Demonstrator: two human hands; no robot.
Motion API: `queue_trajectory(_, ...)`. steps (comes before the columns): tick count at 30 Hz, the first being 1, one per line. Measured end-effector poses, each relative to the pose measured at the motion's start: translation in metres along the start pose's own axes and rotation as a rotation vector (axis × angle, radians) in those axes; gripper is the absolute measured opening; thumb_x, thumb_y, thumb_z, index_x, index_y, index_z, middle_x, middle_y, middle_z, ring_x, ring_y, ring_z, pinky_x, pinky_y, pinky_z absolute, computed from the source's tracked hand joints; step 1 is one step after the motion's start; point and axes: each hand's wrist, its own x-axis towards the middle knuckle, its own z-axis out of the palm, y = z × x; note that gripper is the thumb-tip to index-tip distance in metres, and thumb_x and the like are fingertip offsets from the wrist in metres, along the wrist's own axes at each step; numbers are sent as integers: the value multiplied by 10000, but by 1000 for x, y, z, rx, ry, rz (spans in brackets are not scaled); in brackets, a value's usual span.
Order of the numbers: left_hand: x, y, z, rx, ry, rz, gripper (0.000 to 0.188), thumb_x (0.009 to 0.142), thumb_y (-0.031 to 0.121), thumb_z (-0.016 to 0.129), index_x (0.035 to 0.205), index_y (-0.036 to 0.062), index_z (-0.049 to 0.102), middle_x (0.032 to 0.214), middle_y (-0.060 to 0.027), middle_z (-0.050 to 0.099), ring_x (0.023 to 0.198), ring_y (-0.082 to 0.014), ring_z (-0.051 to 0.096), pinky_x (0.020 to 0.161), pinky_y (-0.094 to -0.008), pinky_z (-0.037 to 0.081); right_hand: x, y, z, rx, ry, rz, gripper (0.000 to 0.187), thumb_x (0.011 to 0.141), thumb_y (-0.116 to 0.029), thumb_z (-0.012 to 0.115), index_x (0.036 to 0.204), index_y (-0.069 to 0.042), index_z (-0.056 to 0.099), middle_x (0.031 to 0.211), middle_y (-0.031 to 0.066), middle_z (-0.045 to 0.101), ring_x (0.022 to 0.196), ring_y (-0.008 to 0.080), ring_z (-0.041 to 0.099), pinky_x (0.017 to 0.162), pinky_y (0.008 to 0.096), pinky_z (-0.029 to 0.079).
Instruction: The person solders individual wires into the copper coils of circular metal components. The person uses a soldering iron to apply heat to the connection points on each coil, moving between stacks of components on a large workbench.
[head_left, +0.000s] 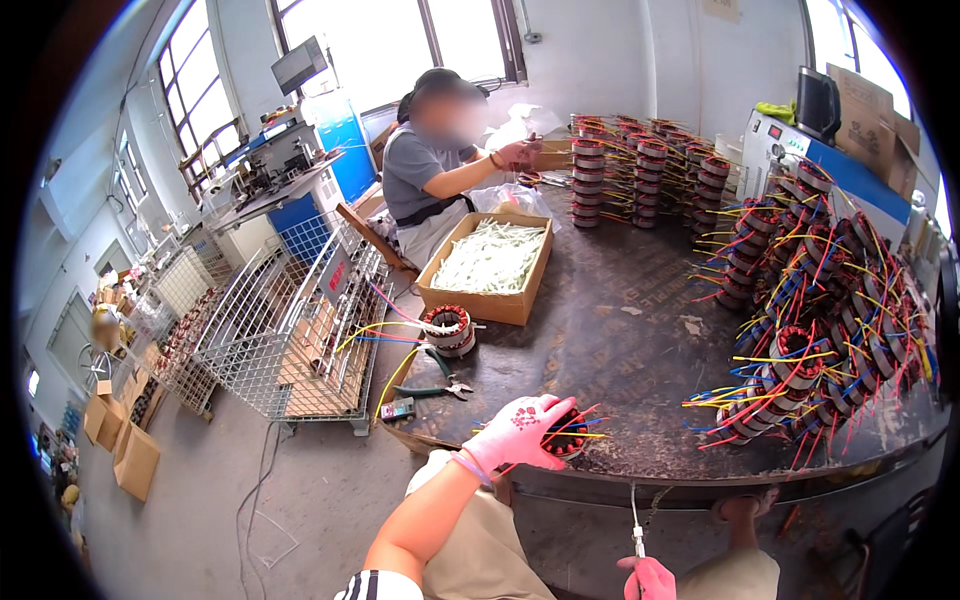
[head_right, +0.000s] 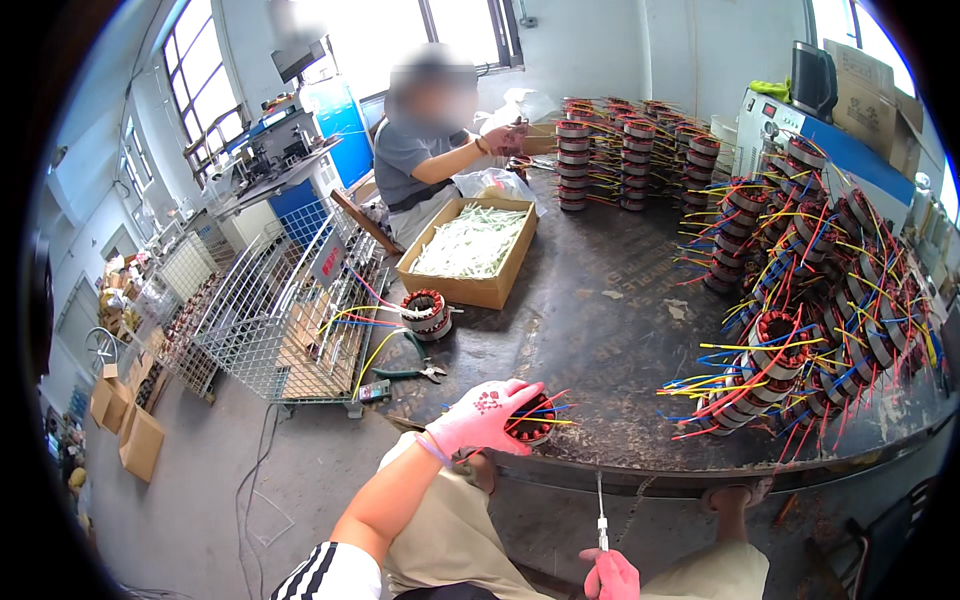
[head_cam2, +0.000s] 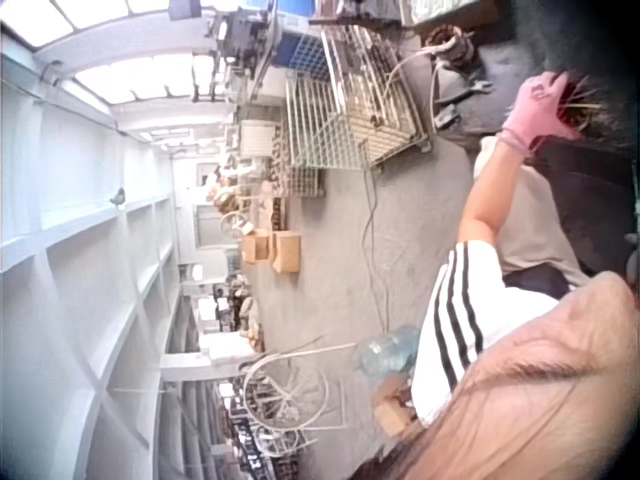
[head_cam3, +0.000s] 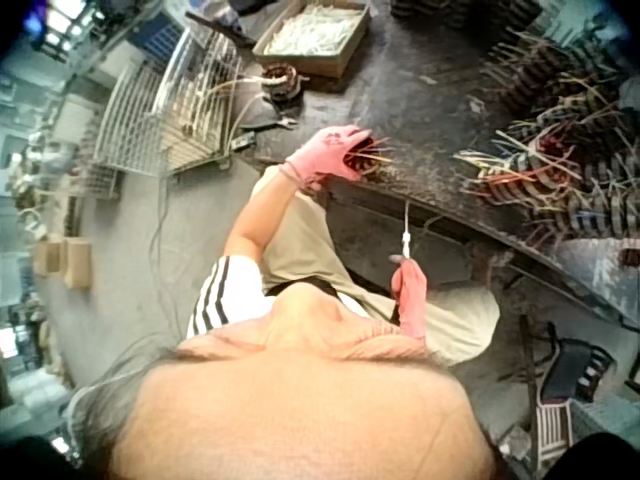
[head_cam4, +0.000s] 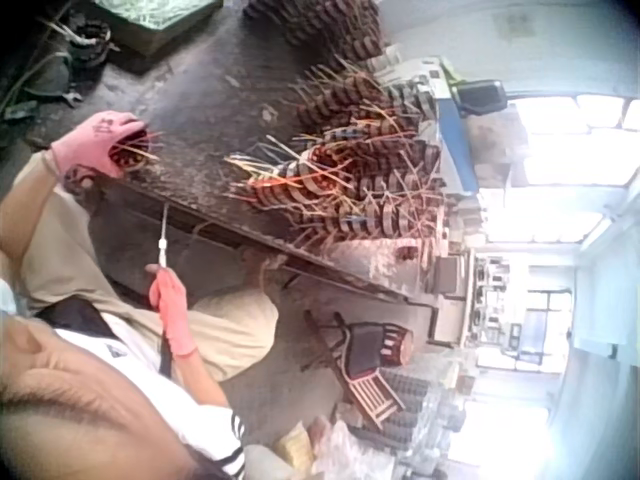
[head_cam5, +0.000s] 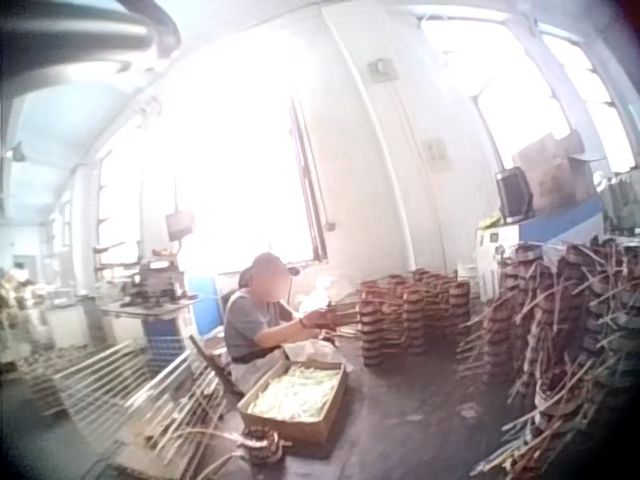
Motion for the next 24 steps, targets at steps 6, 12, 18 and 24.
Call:
queue_trajectory(6,5,3,2,32,75,73,949,602,413,812,1383,44,417,1273,-194,507,1114,-368,540,952,-412,443,-2,3,0,18,19,5,312,998,-290,485,1062,-25,636,561,-77,396,469,21,301,431,190,207)
queue_trajectory(12,6,-1,-1,-78,93,68,795,543,328,833,1196,6,514,1098,-189,583,992,-371,583,856,-419,485,9,-2,-6,-73,-71,81,340,1000,-293,470,1090,7,601,571,-21,479,490,39,363,447,207,256)
queue_trajectory(18,9,-2,16,-17,110,34,964,547,346,855,1347,0,443,1273,-193,530,1154,-360,530,988,-413,432,11,-23,-28,-107,-124,131,401,1013,-344,438,1098,22,577,556,-48,417,485,37,322,441,216,246)
queue_trajectory(24,11,-8,20,-73,132,108,945,554,347,854,1335,-3,452,1281,-197,527,1174,-365,517,1000,-421,420,17,-14,-23,-38,-116,138,341,1009,-292,463,1094,10,598,577,-47,456,517,39,355,477,210,258)
